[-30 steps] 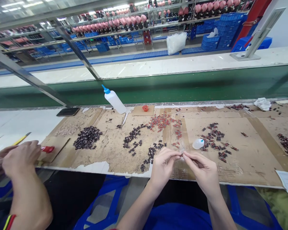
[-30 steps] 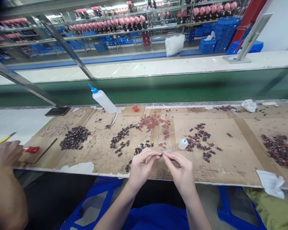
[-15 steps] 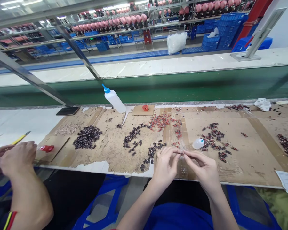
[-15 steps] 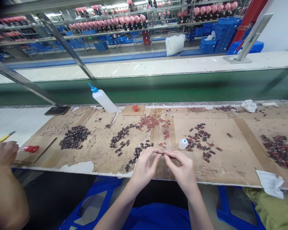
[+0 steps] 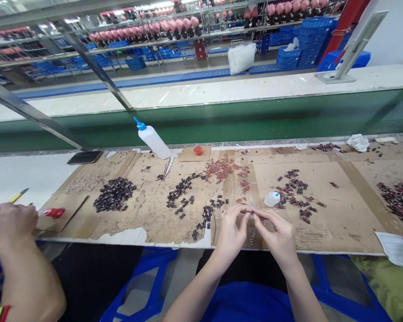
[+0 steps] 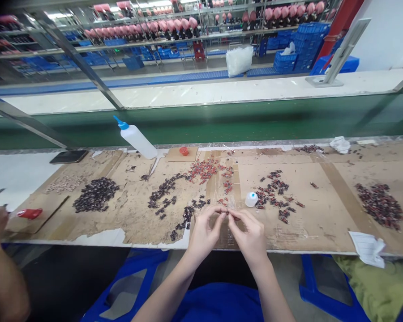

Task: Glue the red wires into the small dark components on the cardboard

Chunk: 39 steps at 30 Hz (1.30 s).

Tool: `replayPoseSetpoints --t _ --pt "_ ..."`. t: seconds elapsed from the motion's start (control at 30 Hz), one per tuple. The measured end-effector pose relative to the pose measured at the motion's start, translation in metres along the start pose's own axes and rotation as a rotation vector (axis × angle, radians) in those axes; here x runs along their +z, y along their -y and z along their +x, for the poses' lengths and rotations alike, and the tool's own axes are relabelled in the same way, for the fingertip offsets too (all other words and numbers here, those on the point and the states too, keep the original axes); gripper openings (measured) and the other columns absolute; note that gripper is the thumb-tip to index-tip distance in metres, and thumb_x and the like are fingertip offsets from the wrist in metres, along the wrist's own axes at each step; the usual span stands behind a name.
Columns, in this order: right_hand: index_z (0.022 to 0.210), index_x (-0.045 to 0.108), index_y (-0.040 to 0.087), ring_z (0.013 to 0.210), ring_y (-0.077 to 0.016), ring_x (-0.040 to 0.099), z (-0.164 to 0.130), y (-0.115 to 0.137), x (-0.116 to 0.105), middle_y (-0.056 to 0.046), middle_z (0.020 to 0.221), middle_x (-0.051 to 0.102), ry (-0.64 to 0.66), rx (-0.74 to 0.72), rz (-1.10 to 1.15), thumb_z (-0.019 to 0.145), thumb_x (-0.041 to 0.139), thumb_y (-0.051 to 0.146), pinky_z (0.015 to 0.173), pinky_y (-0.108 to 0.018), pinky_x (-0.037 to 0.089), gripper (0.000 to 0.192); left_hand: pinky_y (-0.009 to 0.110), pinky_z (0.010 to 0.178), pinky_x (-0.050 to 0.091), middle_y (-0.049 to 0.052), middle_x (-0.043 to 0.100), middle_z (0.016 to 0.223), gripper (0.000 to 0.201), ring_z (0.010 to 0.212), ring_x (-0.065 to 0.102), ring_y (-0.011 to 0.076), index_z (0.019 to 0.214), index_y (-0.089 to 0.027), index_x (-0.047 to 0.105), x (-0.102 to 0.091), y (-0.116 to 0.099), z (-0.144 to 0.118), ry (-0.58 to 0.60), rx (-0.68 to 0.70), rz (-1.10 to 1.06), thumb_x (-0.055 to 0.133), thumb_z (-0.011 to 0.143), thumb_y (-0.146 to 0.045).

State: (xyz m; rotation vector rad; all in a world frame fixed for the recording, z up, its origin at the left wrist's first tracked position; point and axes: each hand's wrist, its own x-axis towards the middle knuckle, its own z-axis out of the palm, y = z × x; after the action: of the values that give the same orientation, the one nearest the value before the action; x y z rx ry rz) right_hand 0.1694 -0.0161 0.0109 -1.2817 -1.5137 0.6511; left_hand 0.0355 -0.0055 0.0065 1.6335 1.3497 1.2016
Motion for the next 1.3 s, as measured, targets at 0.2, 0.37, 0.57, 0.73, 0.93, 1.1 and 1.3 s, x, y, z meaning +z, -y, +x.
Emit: replayPoseSetpoints --t 0.2,0.37,0.57,0.73,0.93,1.1,1.3 --pt "0.087 0.076 0.020 0.081 -0.0222 0.072 -0.004 -0.007 -0.006 -0.008 0.088 0.076 -0.016 0.236 0.194 0.080 0.068 0.043 0.077 -0.035 0.060 0.026 0.035 0.083 0.053 0.007 0.077 0.085 0.009 0.080 0.071 0.0195 0.084 -0.018 0.074 0.005 0.008 0.002 0.004 -0.102 -0.146 0.067 0.083 -0.022" --pt "0.093 0.076 0.017 0.073 -0.0219 0.073 -0.008 -0.003 -0.011 -0.007 0.078 0.076 -0.065 0.395 0.261 0.071 0.076 0.047 0.073 -0.035 0.062 0.037 0.047 0.100 0.043 0.003 0.078 0.082 0.004 0.086 0.070 0.0214 0.079 -0.026 0.077 -0.002 0.006 0.003 0.071 -0.069 0.009 0.075 0.077 -0.025" --pt "0.083 0.077 0.020 0.075 -0.0243 0.073 -0.017 -0.026 -0.043 -0.009 0.083 0.077 -0.280 0.371 0.122 0.069 0.077 0.045 0.074 -0.038 0.062 0.029 0.050 0.103 0.038 0.005 0.076 0.101 0.026 0.108 0.062 0.0251 0.104 -0.030 0.073 -0.031 0.022 0.010 0.029 -0.070 0.210 0.074 0.078 -0.027" --pt "0.092 0.075 0.018 0.086 -0.0266 0.071 -0.016 -0.053 -0.077 -0.011 0.094 0.074 -0.526 0.345 -0.159 0.073 0.072 0.049 0.084 -0.045 0.057 0.036 0.052 0.100 0.035 0.006 0.076 0.099 0.019 0.106 0.060 0.0275 0.095 -0.028 0.075 -0.054 0.046 0.019 -0.127 -0.098 0.392 0.068 0.080 -0.020" --pt "0.107 0.072 0.020 0.114 -0.0339 0.055 0.003 -0.053 -0.056 -0.016 0.117 0.064 -0.425 0.038 -0.584 0.083 0.060 0.051 0.099 -0.054 0.043 0.042 0.053 0.095 0.029 0.006 0.076 0.091 0.014 0.104 0.054 0.0311 0.081 -0.027 0.076 -0.040 0.049 0.035 -0.081 -0.050 0.476 0.066 0.081 -0.017" --pt "0.108 0.070 0.018 0.105 -0.0319 0.058 0.012 -0.064 -0.058 -0.016 0.105 0.067 -0.457 -0.013 -0.633 0.092 0.048 0.039 0.097 -0.054 0.042 0.034 0.052 0.093 0.027 0.008 0.074 0.088 0.018 0.104 0.049 0.0327 0.077 -0.027 0.075 -0.032 0.052 0.041 -0.043 -0.019 0.492 0.064 0.081 -0.014" --pt "0.106 0.070 0.021 0.103 -0.0312 0.057 0.008 -0.065 -0.069 -0.013 0.101 0.069 -0.459 -0.051 -0.637 0.085 0.060 0.047 0.096 -0.051 0.042 0.035 0.052 0.093 0.029 0.008 0.072 0.084 0.021 0.108 0.047 0.0333 0.065 -0.024 0.069 -0.034 0.054 0.041 0.010 -0.032 0.469 0.063 0.080 -0.011"
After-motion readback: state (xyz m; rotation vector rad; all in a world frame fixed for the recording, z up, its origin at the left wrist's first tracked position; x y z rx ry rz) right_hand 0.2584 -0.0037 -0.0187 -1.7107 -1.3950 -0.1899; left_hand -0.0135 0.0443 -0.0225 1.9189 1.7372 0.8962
